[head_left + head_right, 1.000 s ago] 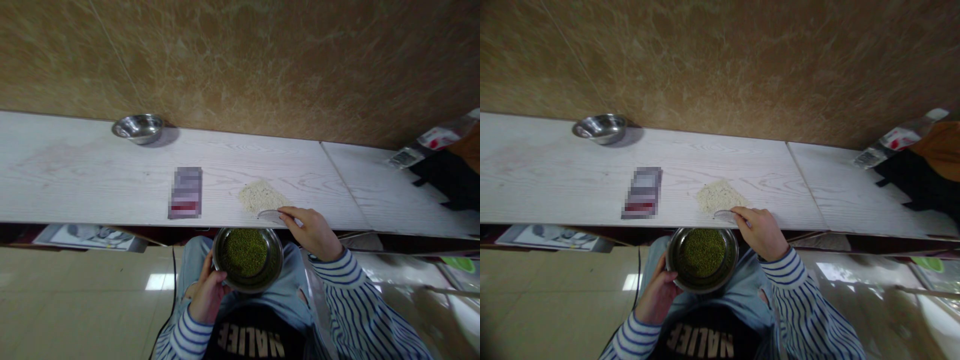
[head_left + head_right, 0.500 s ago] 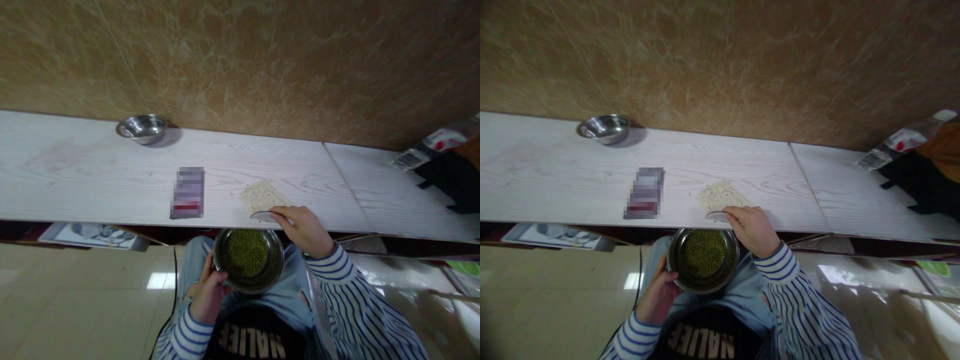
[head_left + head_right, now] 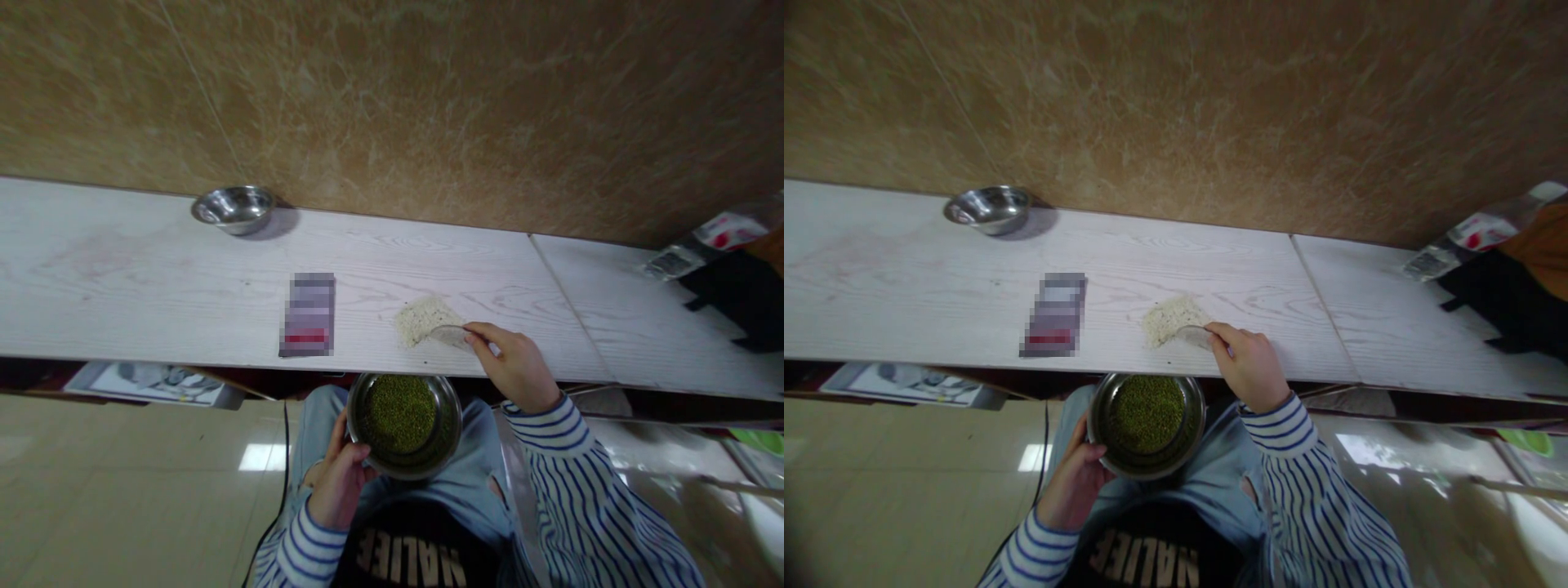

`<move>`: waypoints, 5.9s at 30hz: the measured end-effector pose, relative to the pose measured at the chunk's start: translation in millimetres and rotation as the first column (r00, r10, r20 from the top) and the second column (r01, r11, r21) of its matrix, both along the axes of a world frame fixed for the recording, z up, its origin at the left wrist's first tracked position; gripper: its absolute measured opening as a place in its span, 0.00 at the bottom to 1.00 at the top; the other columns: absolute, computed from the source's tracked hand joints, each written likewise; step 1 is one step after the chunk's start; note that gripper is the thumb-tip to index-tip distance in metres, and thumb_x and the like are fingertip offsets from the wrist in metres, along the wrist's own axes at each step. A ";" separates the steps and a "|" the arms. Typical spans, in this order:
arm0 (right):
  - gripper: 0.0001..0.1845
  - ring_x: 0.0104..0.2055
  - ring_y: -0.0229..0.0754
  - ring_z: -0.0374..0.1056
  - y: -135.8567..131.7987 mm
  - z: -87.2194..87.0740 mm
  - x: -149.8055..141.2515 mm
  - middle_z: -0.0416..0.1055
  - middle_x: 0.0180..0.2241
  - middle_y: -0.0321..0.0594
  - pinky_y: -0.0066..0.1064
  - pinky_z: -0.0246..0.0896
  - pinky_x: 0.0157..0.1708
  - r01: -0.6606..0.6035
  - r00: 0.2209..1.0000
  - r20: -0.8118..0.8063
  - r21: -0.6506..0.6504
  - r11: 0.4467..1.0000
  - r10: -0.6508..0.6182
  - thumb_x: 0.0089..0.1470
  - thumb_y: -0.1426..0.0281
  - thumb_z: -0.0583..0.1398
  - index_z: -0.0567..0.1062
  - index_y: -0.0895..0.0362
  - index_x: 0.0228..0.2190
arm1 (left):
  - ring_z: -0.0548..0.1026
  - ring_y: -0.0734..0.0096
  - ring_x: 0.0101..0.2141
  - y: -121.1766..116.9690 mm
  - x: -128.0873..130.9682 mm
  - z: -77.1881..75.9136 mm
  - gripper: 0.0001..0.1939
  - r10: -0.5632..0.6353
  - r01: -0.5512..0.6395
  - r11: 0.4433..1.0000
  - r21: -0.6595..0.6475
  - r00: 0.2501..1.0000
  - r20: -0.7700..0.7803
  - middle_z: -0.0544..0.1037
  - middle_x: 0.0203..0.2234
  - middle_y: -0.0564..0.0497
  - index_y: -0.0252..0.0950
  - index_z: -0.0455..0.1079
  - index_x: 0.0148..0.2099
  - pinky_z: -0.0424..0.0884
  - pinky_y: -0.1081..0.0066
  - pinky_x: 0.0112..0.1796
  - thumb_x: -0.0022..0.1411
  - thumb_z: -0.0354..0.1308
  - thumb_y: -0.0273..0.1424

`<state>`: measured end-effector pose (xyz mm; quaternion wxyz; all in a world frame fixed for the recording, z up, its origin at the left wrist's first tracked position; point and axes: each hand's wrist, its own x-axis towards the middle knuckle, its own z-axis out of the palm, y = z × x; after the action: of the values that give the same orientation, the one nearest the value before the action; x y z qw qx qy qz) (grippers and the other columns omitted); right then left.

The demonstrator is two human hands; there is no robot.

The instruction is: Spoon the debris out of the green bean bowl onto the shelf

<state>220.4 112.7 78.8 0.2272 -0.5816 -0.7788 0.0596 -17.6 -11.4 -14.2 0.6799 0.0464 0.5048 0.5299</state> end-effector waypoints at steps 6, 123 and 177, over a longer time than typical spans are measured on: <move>0.13 0.40 0.43 0.74 0.8 0.3 -13.5 0.78 0.40 0.40 0.37 0.67 0.43 -0.052 0.999 0.000 -0.035 0.998 0.052 0.61 0.68 0.53 0.76 0.54 0.43 | 0.73 0.60 0.36 -1.0 0.8 0.9 0.36 0.007 -0.007 1.000 -0.008 1.000 -0.005 0.76 0.43 0.51 0.48 0.62 0.58 0.70 0.65 0.28 0.44 0.59 0.26; 0.13 0.42 0.41 0.73 -3.4 5.5 -21.5 0.78 0.40 0.38 0.37 0.66 0.45 -0.214 0.977 -0.005 -0.093 0.972 0.215 0.61 0.67 0.53 0.76 0.52 0.43 | 0.73 0.60 0.35 -3.8 0.5 3.3 0.36 0.003 -0.003 1.000 0.011 1.000 -0.021 0.76 0.44 0.49 0.48 0.62 0.57 0.70 0.63 0.29 0.43 0.59 0.27; 0.14 0.41 0.43 0.73 -3.0 6.7 -17.2 0.78 0.41 0.39 0.38 0.65 0.44 -0.049 0.997 0.059 -0.101 0.994 0.055 0.61 0.68 0.53 0.75 0.54 0.44 | 0.73 0.59 0.36 -3.1 5.5 4.7 0.35 0.010 -0.010 1.000 0.012 1.000 0.007 0.76 0.43 0.49 0.46 0.63 0.57 0.72 0.64 0.28 0.45 0.60 0.26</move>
<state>203.2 109.6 85.4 0.1722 -0.5732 -0.7964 0.0863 -12.2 -14.6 -9.5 0.6787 0.0463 0.4994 0.5365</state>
